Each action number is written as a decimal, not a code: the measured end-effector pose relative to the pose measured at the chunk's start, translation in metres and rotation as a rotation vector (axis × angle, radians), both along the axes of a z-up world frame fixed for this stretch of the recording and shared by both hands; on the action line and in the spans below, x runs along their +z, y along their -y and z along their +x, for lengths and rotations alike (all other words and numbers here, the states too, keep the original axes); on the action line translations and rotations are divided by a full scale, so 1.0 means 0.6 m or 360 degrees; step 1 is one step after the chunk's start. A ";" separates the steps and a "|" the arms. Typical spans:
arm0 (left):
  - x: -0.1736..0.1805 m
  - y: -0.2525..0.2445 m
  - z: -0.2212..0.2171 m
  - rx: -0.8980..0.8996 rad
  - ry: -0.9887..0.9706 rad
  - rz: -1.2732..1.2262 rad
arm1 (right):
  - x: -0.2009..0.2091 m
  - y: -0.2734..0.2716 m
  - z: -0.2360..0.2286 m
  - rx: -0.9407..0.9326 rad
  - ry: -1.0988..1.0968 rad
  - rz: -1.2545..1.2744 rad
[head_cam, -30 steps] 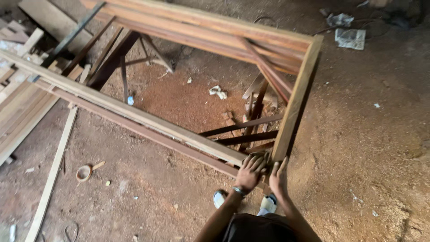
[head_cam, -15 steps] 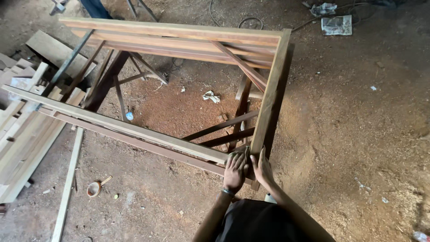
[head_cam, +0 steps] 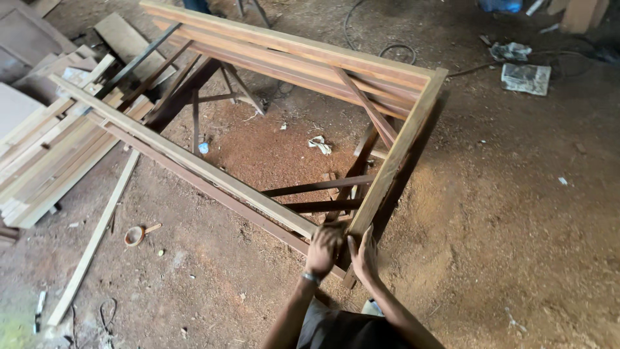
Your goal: The person sands the surfaces and edges of a large wooden frame using a piece of sandpaper held by hand.
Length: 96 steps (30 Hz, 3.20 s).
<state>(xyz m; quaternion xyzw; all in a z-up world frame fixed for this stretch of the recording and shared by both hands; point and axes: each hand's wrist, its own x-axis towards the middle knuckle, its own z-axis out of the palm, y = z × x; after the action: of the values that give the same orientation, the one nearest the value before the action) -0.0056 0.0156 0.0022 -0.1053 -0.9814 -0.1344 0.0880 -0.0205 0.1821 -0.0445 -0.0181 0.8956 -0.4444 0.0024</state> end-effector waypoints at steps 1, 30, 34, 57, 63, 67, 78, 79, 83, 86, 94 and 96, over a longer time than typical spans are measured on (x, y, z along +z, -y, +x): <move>-0.002 -0.004 0.027 -0.0095 -0.0281 -0.0054 | 0.003 -0.002 0.000 -0.0008 0.0053 0.0003; 0.030 0.015 -0.004 0.0040 -0.0024 0.0042 | 0.095 0.024 -0.001 -0.0223 0.0604 -0.0152; 0.017 0.080 0.011 -0.0583 -0.0417 -0.0054 | 0.048 0.027 0.002 -0.0232 0.0076 -0.0040; 0.107 0.150 -0.036 -0.0582 0.0102 -0.0236 | 0.109 0.047 -0.098 -0.0054 -0.0626 0.0694; 0.111 0.112 -0.061 -0.0444 0.0764 -0.0753 | 0.093 0.041 -0.102 0.0003 -0.0741 0.0608; 0.023 0.090 -0.024 -0.0311 -0.0087 -0.0431 | 0.097 0.044 -0.098 0.0070 -0.0861 0.0566; 0.057 0.136 -0.030 0.0197 -0.0199 -0.0264 | 0.105 0.036 -0.110 0.0303 -0.0840 0.0569; 0.060 0.137 -0.043 0.0237 -0.0293 -0.0218 | 0.107 0.035 -0.109 0.0305 -0.0834 0.0557; 0.041 0.068 -0.041 0.0162 0.0148 -0.0259 | 0.116 0.034 -0.101 0.0331 -0.0728 0.0536; 0.011 0.023 0.004 -0.0236 0.0065 -0.0078 | 0.125 0.032 -0.106 0.0302 -0.0761 0.0542; -0.007 0.200 -0.072 -0.0164 -0.0079 -0.0266 | 0.130 0.049 -0.095 0.0146 -0.0858 0.0510; 0.003 0.212 -0.084 0.0028 0.0067 -0.0118 | 0.134 0.052 -0.091 0.0126 -0.0921 0.0530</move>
<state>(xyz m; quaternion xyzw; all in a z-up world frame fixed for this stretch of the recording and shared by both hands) -0.0558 -0.1116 0.0039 -0.0971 -0.9882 -0.0995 0.0645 -0.0752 0.1508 0.0359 -0.1778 0.9181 -0.2680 -0.2318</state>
